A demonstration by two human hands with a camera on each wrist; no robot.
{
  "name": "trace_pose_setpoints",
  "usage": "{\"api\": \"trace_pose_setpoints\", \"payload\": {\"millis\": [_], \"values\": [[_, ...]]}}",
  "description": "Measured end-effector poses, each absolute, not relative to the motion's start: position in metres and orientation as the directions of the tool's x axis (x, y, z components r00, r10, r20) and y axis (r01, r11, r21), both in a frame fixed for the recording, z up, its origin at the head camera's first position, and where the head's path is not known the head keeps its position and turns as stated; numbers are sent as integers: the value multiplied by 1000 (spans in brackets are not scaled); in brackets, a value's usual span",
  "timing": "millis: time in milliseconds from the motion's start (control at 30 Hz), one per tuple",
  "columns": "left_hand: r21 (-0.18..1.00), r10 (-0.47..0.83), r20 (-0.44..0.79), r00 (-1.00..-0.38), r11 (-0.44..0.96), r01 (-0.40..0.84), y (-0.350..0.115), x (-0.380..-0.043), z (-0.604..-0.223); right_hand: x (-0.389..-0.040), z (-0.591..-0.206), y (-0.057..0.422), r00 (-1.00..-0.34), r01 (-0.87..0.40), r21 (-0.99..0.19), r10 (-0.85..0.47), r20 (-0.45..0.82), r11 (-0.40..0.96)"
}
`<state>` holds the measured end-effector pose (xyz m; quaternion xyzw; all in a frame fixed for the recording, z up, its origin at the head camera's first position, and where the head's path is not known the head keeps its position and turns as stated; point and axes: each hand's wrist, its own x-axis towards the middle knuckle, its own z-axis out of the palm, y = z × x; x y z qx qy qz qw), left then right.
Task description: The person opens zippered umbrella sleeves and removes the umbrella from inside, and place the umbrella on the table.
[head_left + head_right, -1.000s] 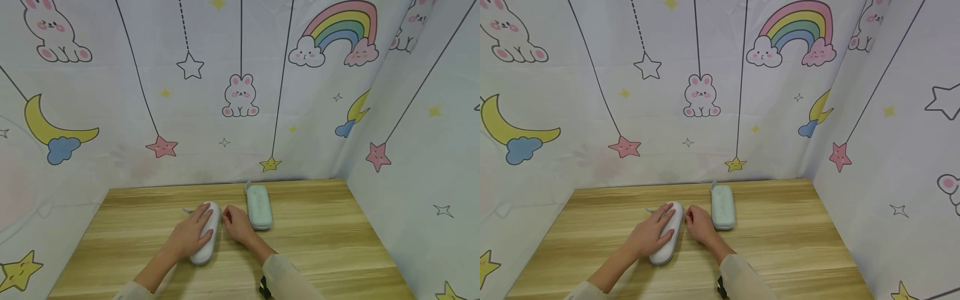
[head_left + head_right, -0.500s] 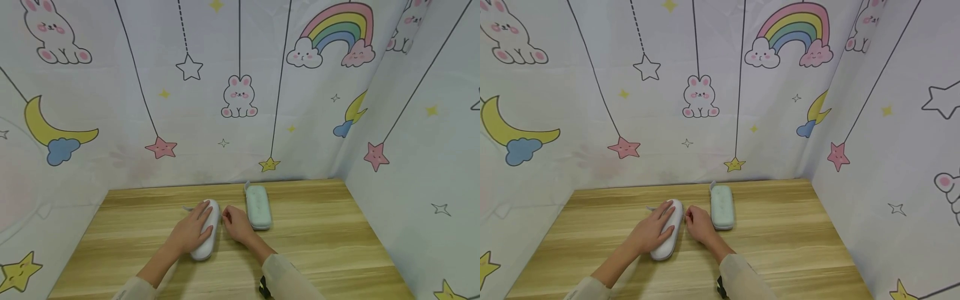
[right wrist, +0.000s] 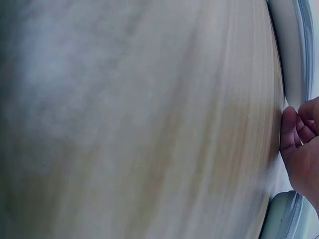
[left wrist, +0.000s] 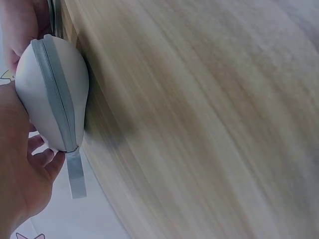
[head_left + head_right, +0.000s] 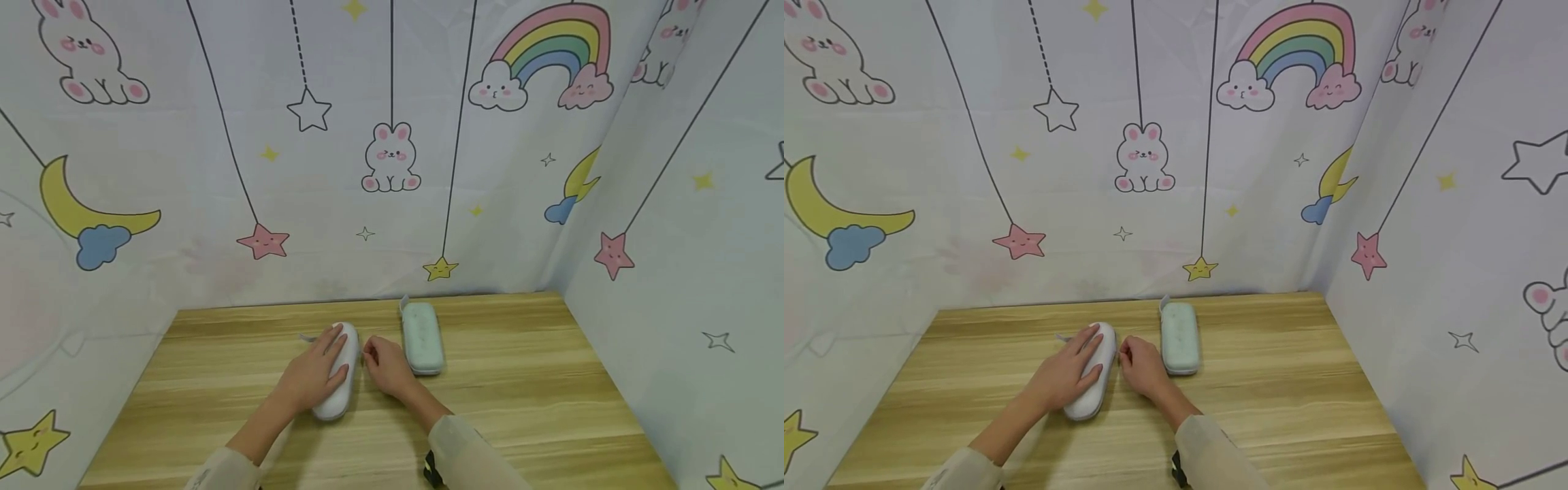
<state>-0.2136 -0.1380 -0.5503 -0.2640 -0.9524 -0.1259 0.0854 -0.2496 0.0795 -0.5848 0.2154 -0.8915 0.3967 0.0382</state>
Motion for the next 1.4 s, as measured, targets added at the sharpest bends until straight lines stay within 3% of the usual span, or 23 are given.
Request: {"api": "trace_pose_setpoints", "payload": {"millis": [600, 867, 1400], "values": [[222, 472, 261, -842, 820, 528, -139, -216, -549, -249, -580, 76, -902, -423, -671, -348, 253, 609], [225, 465, 272, -842, 820, 526, -141, -217, -549, -246, -569, 73, -876, -482, -592, -374, 305, 645], [235, 459, 275, -845, 820, 522, -140, -217, -553, -244, -571, 77, -863, -504, -554, -420, 282, 663]]}}
